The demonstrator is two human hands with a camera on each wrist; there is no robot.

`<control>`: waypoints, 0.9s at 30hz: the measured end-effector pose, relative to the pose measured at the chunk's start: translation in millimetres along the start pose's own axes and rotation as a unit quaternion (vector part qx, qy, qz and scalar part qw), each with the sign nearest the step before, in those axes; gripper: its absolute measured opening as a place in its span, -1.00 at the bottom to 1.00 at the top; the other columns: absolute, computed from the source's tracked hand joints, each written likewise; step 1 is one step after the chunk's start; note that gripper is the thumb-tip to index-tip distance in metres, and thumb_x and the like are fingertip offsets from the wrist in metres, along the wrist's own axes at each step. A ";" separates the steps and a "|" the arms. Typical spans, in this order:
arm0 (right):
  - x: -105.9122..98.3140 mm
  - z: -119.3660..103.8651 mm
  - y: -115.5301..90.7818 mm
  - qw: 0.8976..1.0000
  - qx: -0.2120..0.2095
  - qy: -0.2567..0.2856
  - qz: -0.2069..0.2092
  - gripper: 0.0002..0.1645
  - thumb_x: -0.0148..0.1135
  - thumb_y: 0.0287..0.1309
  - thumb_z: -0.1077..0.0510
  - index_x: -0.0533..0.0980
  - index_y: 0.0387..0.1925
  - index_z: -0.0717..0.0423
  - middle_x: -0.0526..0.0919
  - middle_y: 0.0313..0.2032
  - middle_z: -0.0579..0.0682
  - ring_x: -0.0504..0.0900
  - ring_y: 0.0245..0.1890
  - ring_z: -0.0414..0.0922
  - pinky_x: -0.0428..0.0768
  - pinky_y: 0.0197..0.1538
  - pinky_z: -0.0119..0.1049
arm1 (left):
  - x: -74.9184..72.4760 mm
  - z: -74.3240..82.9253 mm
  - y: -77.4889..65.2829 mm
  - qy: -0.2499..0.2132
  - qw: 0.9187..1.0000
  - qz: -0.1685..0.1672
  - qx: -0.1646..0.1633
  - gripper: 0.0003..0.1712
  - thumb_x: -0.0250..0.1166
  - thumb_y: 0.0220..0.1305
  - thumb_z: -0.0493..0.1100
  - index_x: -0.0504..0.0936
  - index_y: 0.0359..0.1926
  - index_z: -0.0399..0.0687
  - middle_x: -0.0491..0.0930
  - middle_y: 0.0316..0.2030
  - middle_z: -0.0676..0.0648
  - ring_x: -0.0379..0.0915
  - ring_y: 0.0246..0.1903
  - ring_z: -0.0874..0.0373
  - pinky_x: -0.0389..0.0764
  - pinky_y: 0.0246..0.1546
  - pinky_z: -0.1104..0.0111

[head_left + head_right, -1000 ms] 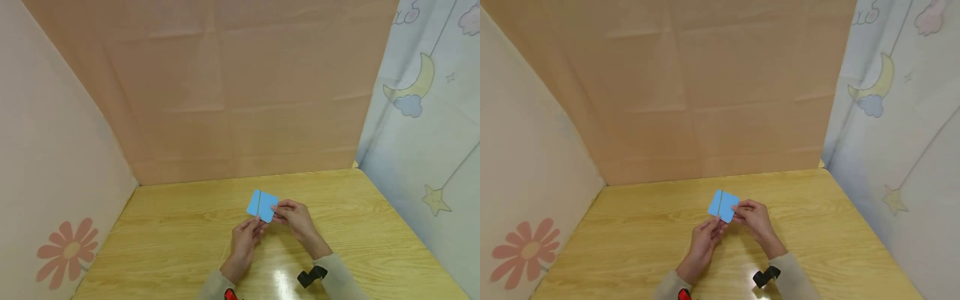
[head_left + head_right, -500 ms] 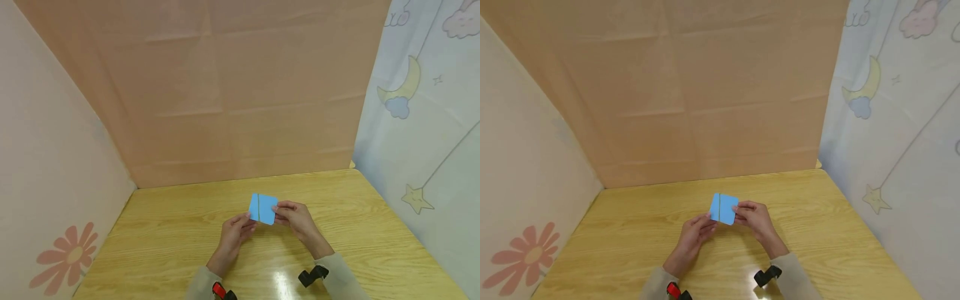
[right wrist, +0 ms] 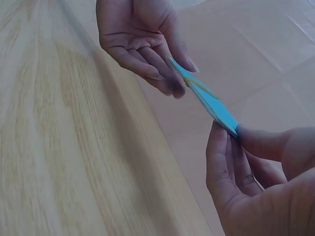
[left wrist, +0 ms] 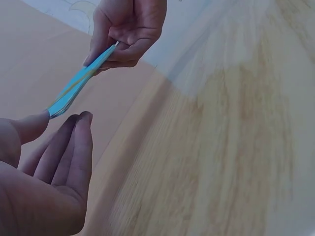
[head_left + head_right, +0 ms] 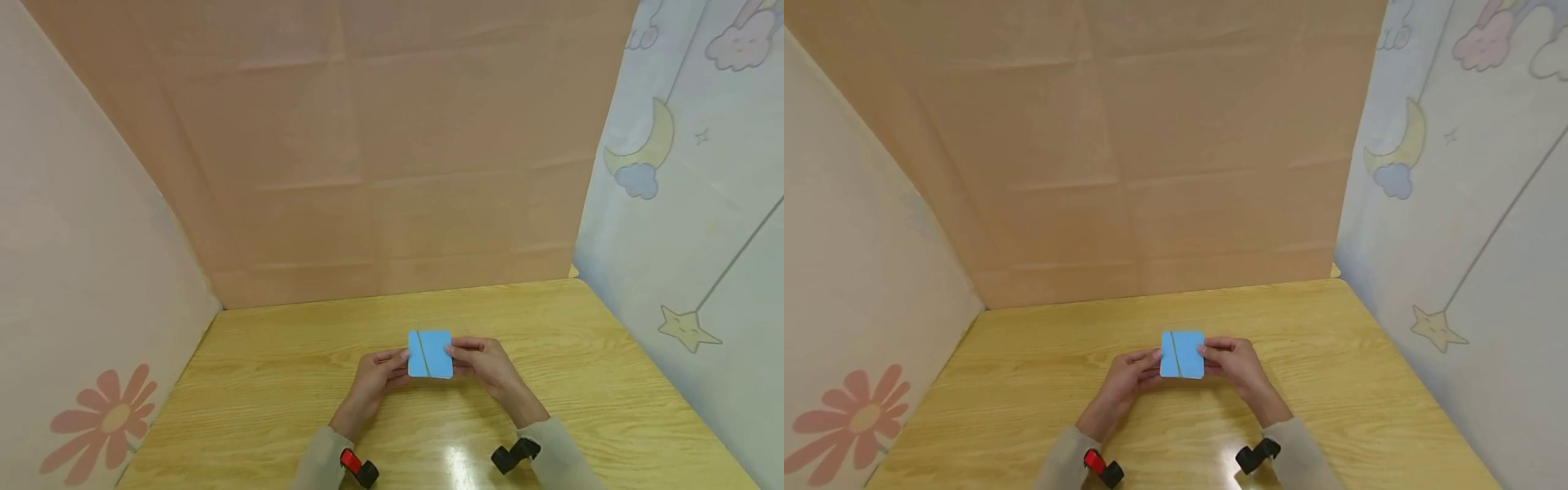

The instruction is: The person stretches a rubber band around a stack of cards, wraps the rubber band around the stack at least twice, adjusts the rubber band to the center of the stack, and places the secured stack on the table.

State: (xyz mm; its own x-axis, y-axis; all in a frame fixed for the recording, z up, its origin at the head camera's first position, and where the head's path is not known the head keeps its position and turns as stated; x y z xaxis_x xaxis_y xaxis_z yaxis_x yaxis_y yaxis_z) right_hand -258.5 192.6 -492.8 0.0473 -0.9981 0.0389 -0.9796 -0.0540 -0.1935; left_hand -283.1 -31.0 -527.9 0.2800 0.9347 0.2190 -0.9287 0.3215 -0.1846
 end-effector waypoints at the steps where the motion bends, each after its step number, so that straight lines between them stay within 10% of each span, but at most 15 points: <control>1: -0.5 1.2 -0.2 1.000 0.000 -0.004 -0.001 -0.39 0.31 0.44 0.20 0.43 0.38 0.44 0.71 -0.11 -0.01 0.73 -0.20 -0.17 0.80 -0.02 -0.24 | -0.2 0.2 0.5 0.003 1.000 -0.002 0.001 -0.46 0.41 0.43 -0.02 0.66 0.24 -0.32 0.83 -0.13 -0.08 0.78 -0.18 0.18 0.80 0.01 0.26; 27: -1.9 22.6 2.3 0.997 0.019 -0.024 -0.065 -0.42 0.37 0.38 0.19 0.48 0.23 0.55 0.76 -0.11 0.12 0.79 -0.19 -0.11 0.82 -0.03 -0.16 | 1.8 -5.5 5.9 0.065 0.998 -0.013 -0.009 -0.61 0.40 0.43 -0.16 0.72 0.13 -0.36 0.82 -0.20 -0.06 0.76 -0.30 0.21 0.82 -0.12 0.30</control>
State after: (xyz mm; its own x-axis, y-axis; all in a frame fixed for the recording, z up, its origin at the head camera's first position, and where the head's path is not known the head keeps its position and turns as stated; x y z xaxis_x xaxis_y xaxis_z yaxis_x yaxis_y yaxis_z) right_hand -256.4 193.7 -515.5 0.1834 -0.9829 0.0184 -0.9565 -0.1827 -0.2276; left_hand -286.8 -26.6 -533.9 0.3343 0.9373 0.0988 -0.9166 0.3477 -0.1973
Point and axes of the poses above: each hand's wrist, its own y-axis towards the middle knuckle, its own x-axis out of the palm, z = x × y, the point moved 7 cm from there along y, towards the middle knuckle
